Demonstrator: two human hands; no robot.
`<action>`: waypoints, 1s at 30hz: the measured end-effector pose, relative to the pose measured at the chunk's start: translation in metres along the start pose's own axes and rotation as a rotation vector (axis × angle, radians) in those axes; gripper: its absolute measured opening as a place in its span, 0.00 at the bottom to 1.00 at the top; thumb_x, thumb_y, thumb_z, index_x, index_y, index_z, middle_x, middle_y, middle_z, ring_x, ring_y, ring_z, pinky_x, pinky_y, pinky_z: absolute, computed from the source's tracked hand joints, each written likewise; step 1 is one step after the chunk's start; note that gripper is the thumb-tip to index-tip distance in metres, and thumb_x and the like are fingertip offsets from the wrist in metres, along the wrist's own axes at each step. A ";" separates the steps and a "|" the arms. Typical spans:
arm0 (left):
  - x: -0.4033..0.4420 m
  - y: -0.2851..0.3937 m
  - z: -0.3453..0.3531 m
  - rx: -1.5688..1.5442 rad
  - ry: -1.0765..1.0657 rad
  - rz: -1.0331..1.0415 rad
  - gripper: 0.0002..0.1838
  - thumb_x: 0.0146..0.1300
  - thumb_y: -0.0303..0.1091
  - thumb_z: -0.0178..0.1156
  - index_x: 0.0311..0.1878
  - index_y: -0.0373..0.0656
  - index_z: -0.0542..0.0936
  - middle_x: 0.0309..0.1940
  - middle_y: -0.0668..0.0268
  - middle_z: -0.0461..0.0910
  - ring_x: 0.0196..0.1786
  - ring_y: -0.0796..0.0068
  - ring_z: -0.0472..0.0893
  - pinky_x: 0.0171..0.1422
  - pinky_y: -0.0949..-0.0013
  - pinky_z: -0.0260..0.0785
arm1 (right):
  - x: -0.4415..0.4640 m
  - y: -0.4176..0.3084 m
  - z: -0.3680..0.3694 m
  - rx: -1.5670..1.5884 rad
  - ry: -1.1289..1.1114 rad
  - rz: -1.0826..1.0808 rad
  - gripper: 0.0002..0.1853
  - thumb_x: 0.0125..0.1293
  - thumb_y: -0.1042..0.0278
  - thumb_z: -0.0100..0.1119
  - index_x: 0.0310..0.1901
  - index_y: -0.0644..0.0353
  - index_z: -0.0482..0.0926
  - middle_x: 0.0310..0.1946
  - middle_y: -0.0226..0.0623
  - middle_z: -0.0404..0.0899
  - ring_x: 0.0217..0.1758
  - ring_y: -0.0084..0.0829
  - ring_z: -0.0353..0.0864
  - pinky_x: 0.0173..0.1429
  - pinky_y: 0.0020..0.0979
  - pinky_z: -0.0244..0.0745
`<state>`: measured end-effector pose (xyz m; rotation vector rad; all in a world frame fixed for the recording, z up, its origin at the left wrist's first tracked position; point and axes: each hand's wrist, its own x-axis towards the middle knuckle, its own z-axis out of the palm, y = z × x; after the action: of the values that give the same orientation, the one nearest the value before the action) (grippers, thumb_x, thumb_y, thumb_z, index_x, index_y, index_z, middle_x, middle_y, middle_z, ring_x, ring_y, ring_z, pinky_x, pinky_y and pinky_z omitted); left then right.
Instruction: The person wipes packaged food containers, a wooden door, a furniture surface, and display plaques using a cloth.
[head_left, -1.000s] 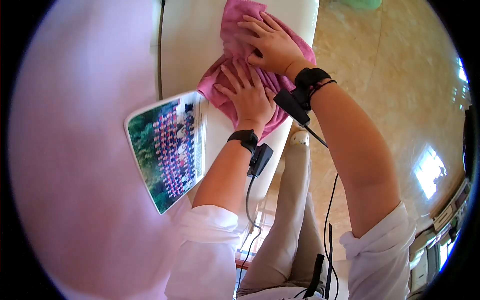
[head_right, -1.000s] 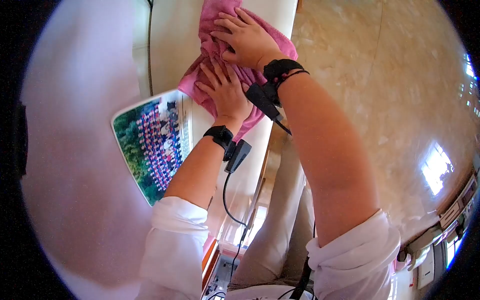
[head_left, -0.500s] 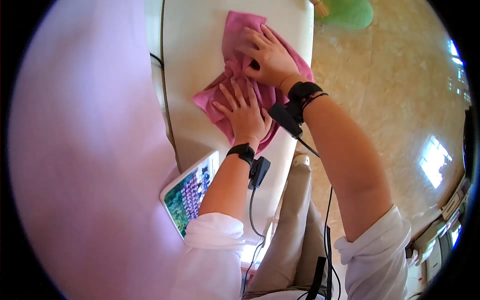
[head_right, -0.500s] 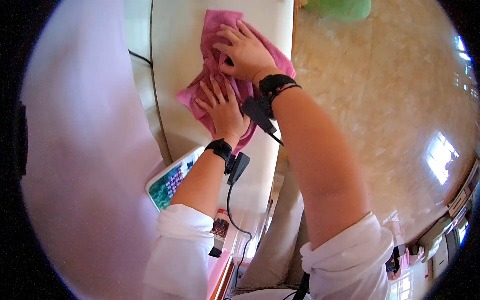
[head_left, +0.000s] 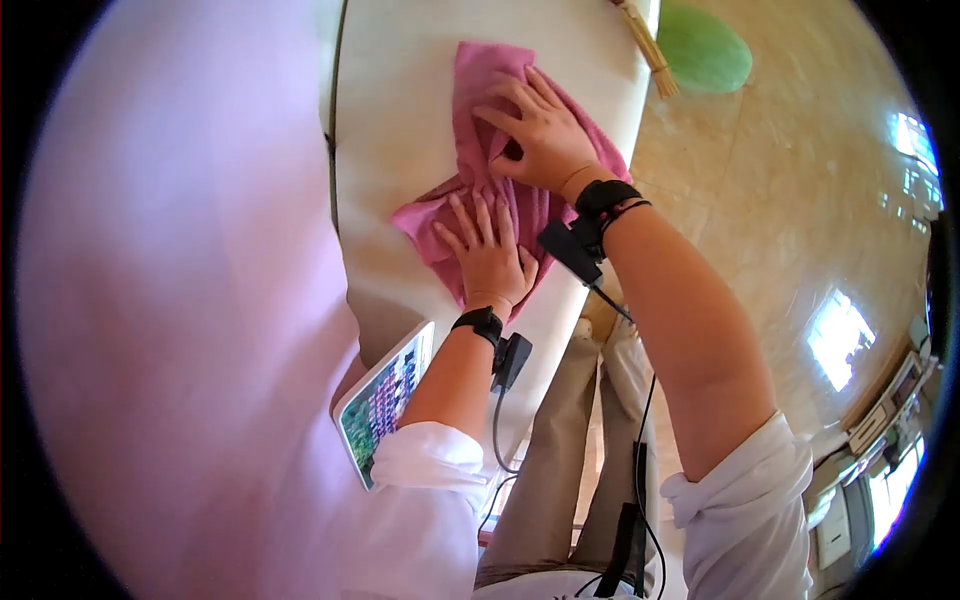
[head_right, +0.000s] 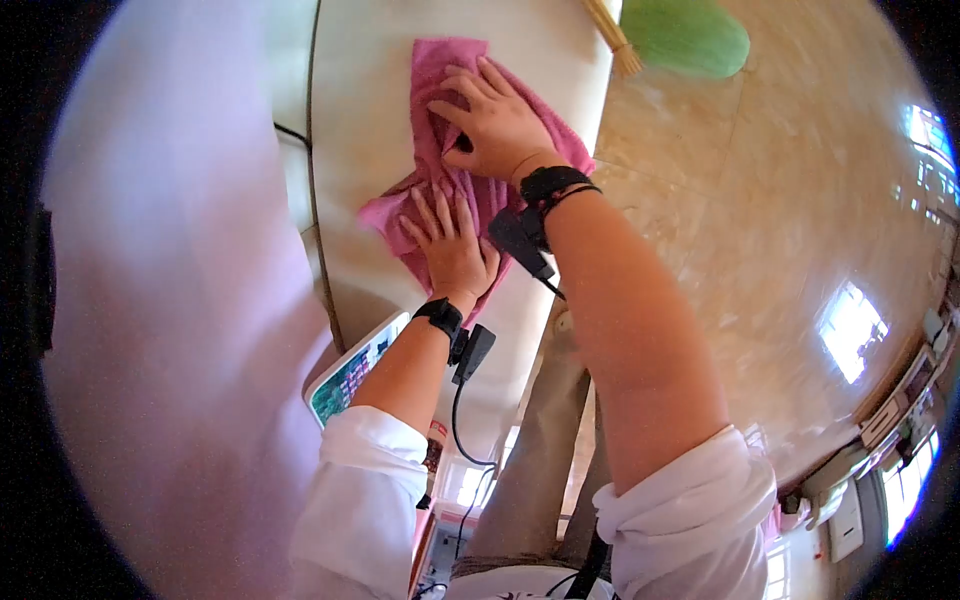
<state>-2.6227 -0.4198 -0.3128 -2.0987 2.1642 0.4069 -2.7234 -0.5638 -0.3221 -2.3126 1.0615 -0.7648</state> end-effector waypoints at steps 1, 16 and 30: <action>0.000 -0.001 0.000 -0.013 -0.003 0.010 0.37 0.39 0.39 0.49 0.56 0.33 0.56 0.58 0.44 0.48 0.62 0.37 0.39 0.58 0.35 0.26 | 0.002 0.002 0.002 -0.013 -0.017 -0.022 0.22 0.38 0.61 0.57 0.41 0.54 0.74 0.44 0.35 0.66 0.55 0.33 0.60 0.65 0.37 0.47; -0.017 -0.012 0.023 -0.088 0.093 -0.076 0.34 0.38 0.37 0.50 0.55 0.38 0.61 0.60 0.54 0.50 0.63 0.47 0.44 0.59 0.36 0.31 | 0.004 -0.008 0.024 -0.037 -0.062 -0.143 0.23 0.37 0.64 0.56 0.42 0.48 0.74 0.48 0.34 0.64 0.56 0.38 0.59 0.64 0.38 0.49; -0.034 -0.011 0.031 -0.170 0.377 -0.156 0.31 0.40 0.38 0.50 0.54 0.52 0.65 0.59 0.61 0.54 0.64 0.57 0.47 0.61 0.41 0.35 | -0.036 -0.023 0.030 -0.383 -0.302 -0.301 0.26 0.51 0.63 0.42 0.55 0.57 0.60 0.57 0.48 0.54 0.63 0.40 0.47 0.66 0.42 0.35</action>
<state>-2.6135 -0.3792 -0.3354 -2.5995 2.1930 0.1976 -2.7116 -0.5165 -0.3397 -2.8455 0.7851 -0.3119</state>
